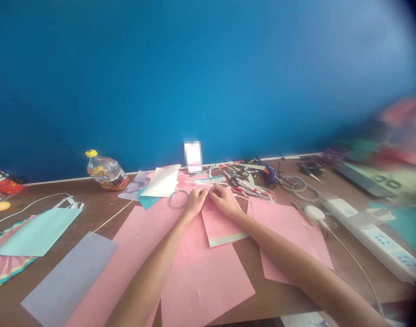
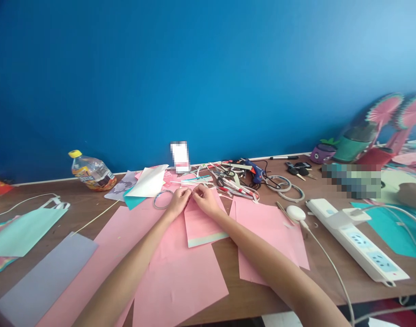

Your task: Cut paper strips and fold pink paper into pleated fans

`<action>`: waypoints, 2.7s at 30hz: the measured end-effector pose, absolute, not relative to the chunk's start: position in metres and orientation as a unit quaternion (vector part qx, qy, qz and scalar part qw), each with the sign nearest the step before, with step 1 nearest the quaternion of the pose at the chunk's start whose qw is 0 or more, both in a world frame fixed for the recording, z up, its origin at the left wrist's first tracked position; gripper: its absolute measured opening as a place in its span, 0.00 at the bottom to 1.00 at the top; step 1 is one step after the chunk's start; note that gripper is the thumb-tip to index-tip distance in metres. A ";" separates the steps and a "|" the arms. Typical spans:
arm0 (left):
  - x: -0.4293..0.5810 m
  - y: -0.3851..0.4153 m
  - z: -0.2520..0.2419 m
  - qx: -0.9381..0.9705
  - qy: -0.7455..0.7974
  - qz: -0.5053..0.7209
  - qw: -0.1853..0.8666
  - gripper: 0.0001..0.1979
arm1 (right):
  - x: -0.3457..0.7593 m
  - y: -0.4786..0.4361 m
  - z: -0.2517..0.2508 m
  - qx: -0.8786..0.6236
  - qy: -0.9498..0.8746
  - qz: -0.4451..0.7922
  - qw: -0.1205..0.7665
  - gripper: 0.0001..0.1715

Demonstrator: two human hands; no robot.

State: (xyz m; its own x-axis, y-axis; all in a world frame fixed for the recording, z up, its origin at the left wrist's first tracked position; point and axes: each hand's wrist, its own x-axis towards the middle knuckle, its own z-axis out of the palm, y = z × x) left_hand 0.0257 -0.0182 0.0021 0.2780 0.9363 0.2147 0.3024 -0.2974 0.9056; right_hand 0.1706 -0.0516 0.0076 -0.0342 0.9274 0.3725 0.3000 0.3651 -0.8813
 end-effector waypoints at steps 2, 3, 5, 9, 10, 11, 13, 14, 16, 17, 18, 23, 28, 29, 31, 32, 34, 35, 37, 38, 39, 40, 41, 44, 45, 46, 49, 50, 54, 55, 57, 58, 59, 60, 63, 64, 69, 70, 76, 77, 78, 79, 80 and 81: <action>0.026 -0.019 0.004 0.696 0.445 0.411 0.385 0.16 | 0.171 -0.051 0.006 -0.468 -0.651 0.310 0.511 0.06; 0.026 -0.020 0.005 0.693 0.446 0.412 0.387 0.16 | 0.171 -0.051 0.006 -0.466 -0.651 0.313 0.511 0.07; 0.027 -0.020 0.004 0.685 0.445 0.413 0.402 0.15 | 0.171 -0.051 0.007 -0.469 -0.648 0.318 0.510 0.07; 0.027 -0.021 0.002 0.653 0.431 0.416 0.463 0.16 | 0.171 -0.054 0.013 -0.476 -0.643 0.327 0.503 0.09; 0.027 -0.021 0.001 0.645 0.429 0.417 0.476 0.17 | 0.171 -0.055 0.015 -0.476 -0.644 0.330 0.500 0.09; 0.027 -0.021 0.001 0.637 0.429 0.418 0.485 0.17 | 0.171 -0.056 0.017 -0.476 -0.645 0.333 0.496 0.10; 0.027 -0.021 0.002 0.628 0.430 0.419 0.495 0.16 | 0.171 -0.057 0.018 -0.476 -0.646 0.336 0.493 0.11; 0.027 -0.021 0.002 0.625 0.431 0.419 0.498 0.15 | 0.171 -0.056 0.018 -0.475 -0.645 0.338 0.494 0.11; 0.027 -0.022 0.002 0.622 0.431 0.414 0.506 0.14 | 0.171 -0.056 0.016 -0.470 -0.644 0.338 0.500 0.11; 0.027 -0.022 0.002 0.622 0.429 0.412 0.510 0.14 | 0.171 -0.055 0.016 -0.469 -0.643 0.338 0.503 0.10; 0.027 -0.022 0.002 0.623 0.426 0.409 0.512 0.14 | 0.170 -0.055 0.015 -0.469 -0.643 0.336 0.503 0.10; 0.026 -0.019 -0.002 0.633 0.423 0.413 0.500 0.14 | 0.171 -0.057 0.018 -0.471 -0.651 0.328 0.497 0.11; 0.025 -0.016 -0.006 0.658 0.438 0.421 0.446 0.15 | 0.171 -0.057 0.019 -0.469 -0.652 0.337 0.491 0.10; 0.024 -0.016 -0.007 0.663 0.439 0.421 0.437 0.15 | 0.172 -0.057 0.019 -0.468 -0.652 0.339 0.491 0.10; 0.024 -0.016 -0.007 0.670 0.440 0.422 0.424 0.16 | 0.172 -0.057 0.019 -0.466 -0.651 0.343 0.491 0.09; 0.024 -0.016 -0.007 0.672 0.440 0.423 0.419 0.16 | 0.172 -0.057 0.019 -0.465 -0.652 0.345 0.491 0.09; 0.024 -0.016 -0.006 0.672 0.443 0.426 0.413 0.16 | 0.171 -0.058 0.020 -0.464 -0.652 0.345 0.490 0.09; 0.024 -0.016 -0.006 0.671 0.445 0.426 0.412 0.16 | 0.171 -0.058 0.021 -0.465 -0.652 0.344 0.490 0.10; 0.024 -0.016 -0.006 0.672 0.446 0.426 0.410 0.16 | 0.171 -0.058 0.022 -0.467 -0.654 0.340 0.489 0.10; 0.024 -0.016 -0.006 0.673 0.446 0.425 0.410 0.16 | 0.170 -0.058 0.022 -0.467 -0.656 0.337 0.488 0.11; 0.024 -0.016 -0.006 0.675 0.445 0.425 0.408 0.17 | 0.170 -0.058 0.022 -0.467 -0.658 0.334 0.488 0.12; 0.025 -0.016 -0.006 0.676 0.443 0.426 0.406 0.17 | 0.170 -0.058 0.021 -0.467 -0.660 0.329 0.487 0.12; 0.025 -0.016 -0.005 0.678 0.441 0.428 0.403 0.17 | 0.170 -0.057 0.020 -0.468 -0.663 0.324 0.486 0.12; 0.025 -0.017 -0.005 0.679 0.438 0.430 0.403 0.16 | 0.171 -0.055 0.015 -0.467 -0.666 0.316 0.488 0.13; 0.025 -0.017 -0.005 0.679 0.436 0.428 0.406 0.16 | 0.171 -0.054 0.013 -0.465 -0.667 0.316 0.489 0.13; 0.025 -0.017 -0.004 0.679 0.436 0.426 0.409 0.16 | 0.171 -0.053 0.011 -0.462 -0.667 0.319 0.490 0.12; 0.024 -0.018 -0.004 0.676 0.434 0.423 0.418 0.16 | 0.171 -0.051 0.008 -0.458 -0.663 0.329 0.492 0.12; 0.024 -0.018 -0.005 0.675 0.435 0.423 0.420 0.16 | 0.171 -0.051 0.007 -0.458 -0.661 0.333 0.493 0.12; 0.024 -0.017 -0.005 0.667 0.433 0.422 0.436 0.16 | 0.171 -0.052 0.008 -0.455 -0.655 0.345 0.496 0.10; 0.024 -0.017 -0.005 0.666 0.432 0.423 0.437 0.16 | 0.171 -0.053 0.009 -0.454 -0.654 0.345 0.497 0.09; 0.024 -0.017 -0.005 0.667 0.432 0.425 0.433 0.16 | 0.171 -0.053 0.010 -0.455 -0.655 0.340 0.498 0.08; 0.024 -0.017 -0.005 0.670 0.433 0.425 0.429 0.16 | 0.171 -0.054 0.011 -0.456 -0.656 0.338 0.498 0.08; 0.024 -0.017 -0.004 0.672 0.434 0.424 0.425 0.16 | 0.170 -0.055 0.013 -0.459 -0.657 0.337 0.495 0.08; 0.025 -0.017 -0.004 0.673 0.436 0.422 0.422 0.16 | 0.170 -0.055 0.014 -0.462 -0.656 0.338 0.492 0.09; 0.026 -0.017 -0.003 0.671 0.443 0.418 0.423 0.16 | 0.171 -0.057 0.018 -0.471 -0.651 0.348 0.483 0.11; 0.026 -0.017 -0.003 0.668 0.444 0.418 0.428 0.16 | 0.171 -0.058 0.018 -0.469 -0.652 0.350 0.481 0.11; 0.025 -0.022 0.006 0.656 0.419 0.404 0.481 0.19 | 0.172 -0.057 0.018 -0.459 -0.661 0.343 0.484 0.13; 0.024 -0.023 0.008 0.660 0.408 0.401 0.487 0.18 | 0.173 -0.057 0.018 -0.461 -0.659 0.341 0.487 0.13; 0.017 -0.024 0.016 0.684 0.349 0.380 0.515 0.12 | 0.174 -0.055 0.015 -0.463 -0.650 0.350 0.490 0.10; 0.016 -0.024 0.017 0.684 0.349 0.377 0.518 0.12 | 0.174 -0.055 0.015 -0.464 -0.651 0.350 0.489 0.10; 0.015 -0.024 0.018 0.683 0.351 0.375 0.519 0.12 | 0.174 -0.055 0.016 -0.465 -0.653 0.349 0.486 0.10; 0.014 -0.024 0.018 0.682 0.354 0.375 0.519 0.12 | 0.174 -0.055 0.016 -0.466 -0.654 0.347 0.484 0.11; 0.014 -0.024 0.018 0.681 0.356 0.375 0.518 0.11 | 0.174 -0.056 0.016 -0.468 -0.654 0.345 0.484 0.11; 0.014 -0.024 0.018 0.680 0.360 0.376 0.517 0.11 | 0.173 -0.056 0.016 -0.471 -0.654 0.342 0.483 0.11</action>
State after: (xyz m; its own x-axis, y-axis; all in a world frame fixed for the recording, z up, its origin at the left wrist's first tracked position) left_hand 0.0139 -0.0240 0.0184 0.4586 0.8777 0.1389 0.1016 -0.2071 0.9730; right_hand 0.1733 -0.0558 0.0162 -0.0898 0.9466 0.3097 0.2848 0.3224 -0.9027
